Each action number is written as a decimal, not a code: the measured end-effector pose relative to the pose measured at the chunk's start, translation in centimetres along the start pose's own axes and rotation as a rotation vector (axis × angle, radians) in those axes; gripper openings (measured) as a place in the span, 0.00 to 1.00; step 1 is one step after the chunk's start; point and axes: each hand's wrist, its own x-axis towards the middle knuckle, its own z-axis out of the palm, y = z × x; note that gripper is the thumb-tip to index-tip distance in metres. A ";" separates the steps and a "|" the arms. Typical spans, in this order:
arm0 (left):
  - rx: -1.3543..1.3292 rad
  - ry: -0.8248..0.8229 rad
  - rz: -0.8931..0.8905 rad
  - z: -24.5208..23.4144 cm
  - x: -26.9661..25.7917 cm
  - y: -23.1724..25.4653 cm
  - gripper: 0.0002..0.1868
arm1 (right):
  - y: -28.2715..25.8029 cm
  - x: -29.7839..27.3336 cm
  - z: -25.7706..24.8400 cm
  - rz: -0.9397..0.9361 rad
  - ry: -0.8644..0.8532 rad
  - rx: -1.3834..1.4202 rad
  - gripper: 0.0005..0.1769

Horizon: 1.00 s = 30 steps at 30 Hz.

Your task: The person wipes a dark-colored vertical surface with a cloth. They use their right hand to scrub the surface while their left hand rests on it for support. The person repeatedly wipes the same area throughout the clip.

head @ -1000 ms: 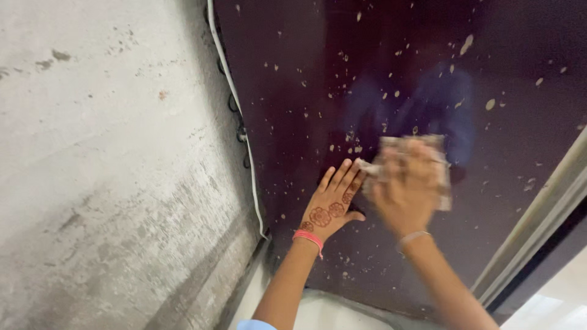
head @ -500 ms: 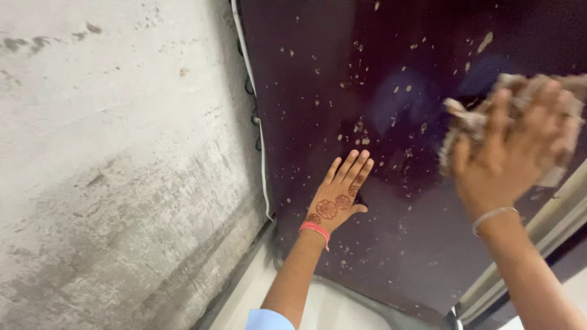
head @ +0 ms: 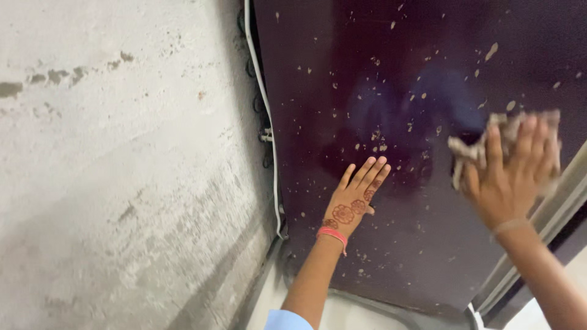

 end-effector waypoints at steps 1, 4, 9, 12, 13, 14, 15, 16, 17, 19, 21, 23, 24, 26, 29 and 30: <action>-0.010 0.019 0.012 0.3 0.0 -0.2 0.61 | -1.1 1.5 0.1 0.059 -0.112 0.018 0.35; -0.045 0.041 0.038 0.9 -0.1 -0.6 0.60 | -6.2 4.9 1.1 0.067 -0.342 0.035 0.39; -0.100 0.046 0.115 1.1 0.3 -1.7 0.58 | -8.5 3.4 -0.2 -0.280 -0.423 0.096 0.37; -0.080 0.090 0.085 0.7 -0.3 -1.5 0.59 | -7.5 2.5 -1.9 -0.193 -0.435 0.085 0.36; -0.070 0.098 0.086 0.5 -0.2 -1.6 0.59 | -7.3 2.9 -2.5 -0.143 -0.424 0.068 0.35; -0.063 0.105 0.081 0.4 -0.2 -1.7 0.59 | -7.6 3.7 -2.6 -0.092 -0.391 0.072 0.35; -0.056 0.111 0.076 0.3 -0.1 -1.6 0.59 | -8.3 5.0 -2.3 -0.042 -0.358 0.076 0.35; -0.085 0.102 0.116 0.3 -0.1 -1.8 0.59 | -9.3 6.2 -2.0 0.013 -0.324 0.084 0.35; -0.113 0.093 0.156 0.4 0.0 -2.4 0.59 | -10.3 7.5 -1.7 -0.030 -0.336 0.064 0.35; -0.222 0.041 0.182 1.0 -0.3 -4.3 0.58 | -12.8 9.3 -1.1 -0.124 -0.371 0.036 0.35; -0.392 -0.053 0.148 1.8 -2.2 -7.1 0.56 | -14.9 8.8 -1.4 -0.179 -0.416 0.064 0.35; -0.430 0.134 -0.023 2.2 -4.8 -9.4 0.61 | -15.7 8.3 -1.7 -0.326 -0.459 -0.015 0.37; -0.443 0.222 -0.103 2.2 -5.9 -10.1 0.63 | -15.7 7.4 -2.2 -0.437 -0.491 -0.104 0.38; -0.393 0.122 -0.092 2.3 -7.0 -10.7 0.66 | -14.5 5.9 -2.7 -0.602 -0.580 -0.315 0.39; -0.372 -0.049 -0.140 2.7 -7.0 -10.1 0.70 | -11.4 5.2 -2.8 -0.542 -0.620 -0.349 0.39; -0.372 -0.106 -0.171 3.0 -6.7 -9.6 0.71 | -10.9 5.3 -2.4 -0.373 -0.546 -0.132 0.38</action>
